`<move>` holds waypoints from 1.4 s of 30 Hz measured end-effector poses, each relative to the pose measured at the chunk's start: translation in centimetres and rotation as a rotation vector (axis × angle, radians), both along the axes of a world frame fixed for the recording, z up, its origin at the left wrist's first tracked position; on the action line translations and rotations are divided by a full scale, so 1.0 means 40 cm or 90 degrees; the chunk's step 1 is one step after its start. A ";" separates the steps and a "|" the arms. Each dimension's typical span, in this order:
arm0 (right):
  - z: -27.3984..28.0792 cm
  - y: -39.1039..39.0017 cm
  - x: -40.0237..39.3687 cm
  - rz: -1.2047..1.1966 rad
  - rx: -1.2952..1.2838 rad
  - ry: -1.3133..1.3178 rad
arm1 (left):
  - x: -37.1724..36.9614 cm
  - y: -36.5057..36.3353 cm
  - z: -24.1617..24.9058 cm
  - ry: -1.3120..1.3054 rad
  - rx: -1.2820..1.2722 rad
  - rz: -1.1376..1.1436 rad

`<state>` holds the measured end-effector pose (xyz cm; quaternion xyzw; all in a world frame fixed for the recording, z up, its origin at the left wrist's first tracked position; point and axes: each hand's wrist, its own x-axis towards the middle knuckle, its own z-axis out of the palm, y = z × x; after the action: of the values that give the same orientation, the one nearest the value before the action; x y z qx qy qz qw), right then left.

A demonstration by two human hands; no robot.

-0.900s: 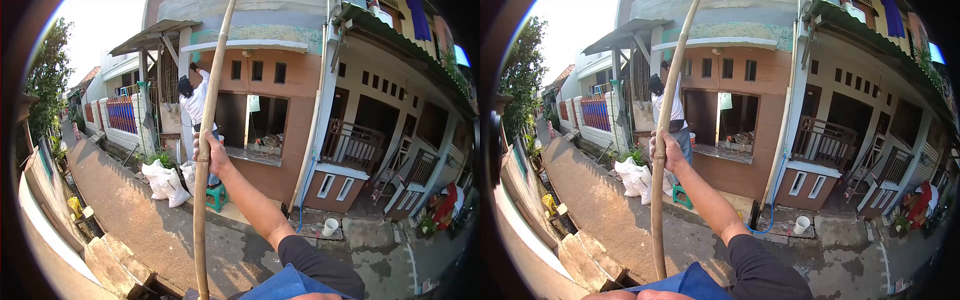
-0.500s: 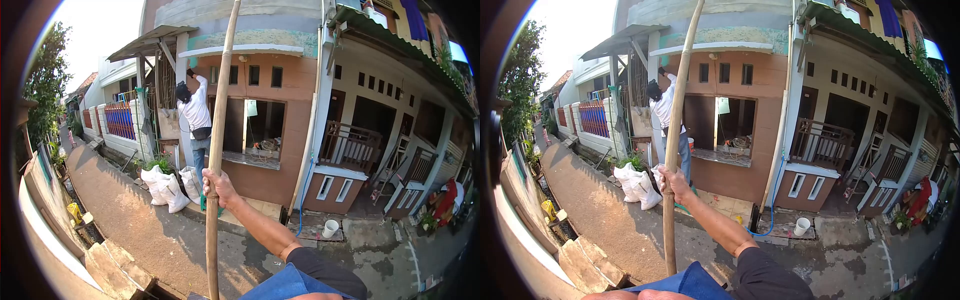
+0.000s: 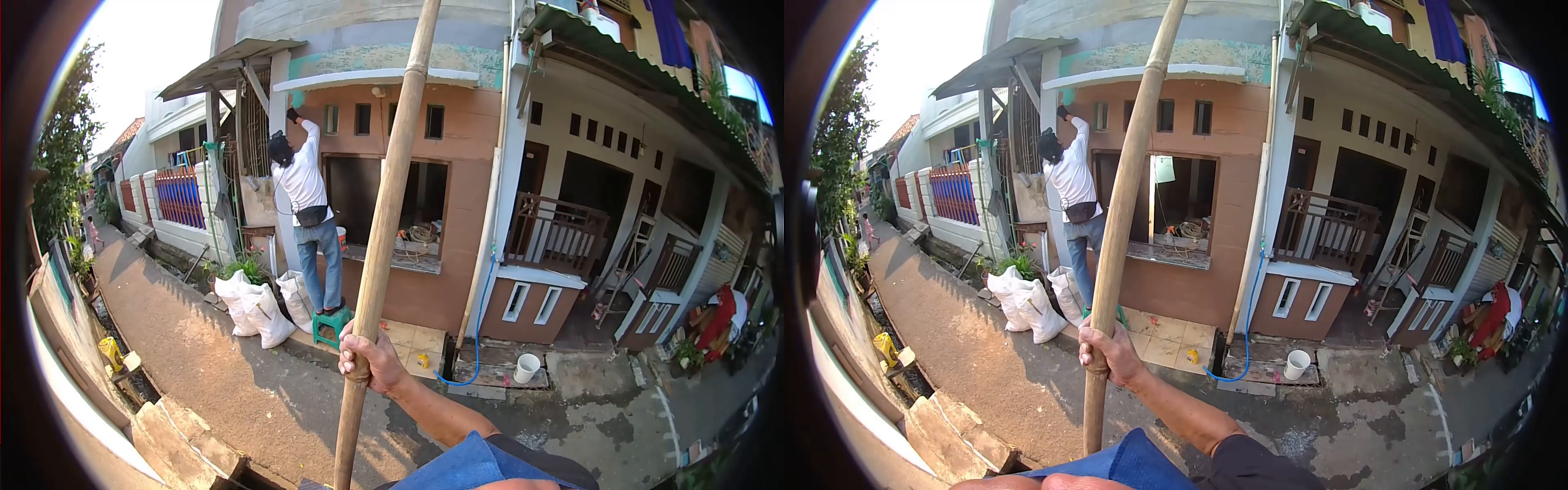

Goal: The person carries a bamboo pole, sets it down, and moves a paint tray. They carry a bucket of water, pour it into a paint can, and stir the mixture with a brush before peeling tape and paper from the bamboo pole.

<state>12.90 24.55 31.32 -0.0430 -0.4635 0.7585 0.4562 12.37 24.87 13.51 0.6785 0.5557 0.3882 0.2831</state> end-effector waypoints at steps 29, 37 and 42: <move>-0.026 -0.224 0.484 -0.459 -0.009 0.149 | 0.290 0.109 -0.033 0.215 0.071 -0.193; -0.116 -0.297 0.625 -0.558 -0.028 0.239 | 0.196 0.061 -0.078 0.275 0.058 -0.199; -0.210 -0.339 0.662 -0.585 -0.021 0.291 | 0.105 0.032 -0.108 0.317 0.045 -0.196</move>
<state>39.40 10.99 22.93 -0.0823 -0.2735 0.4770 0.8312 16.58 26.17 9.19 0.8388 0.4845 0.1813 0.1696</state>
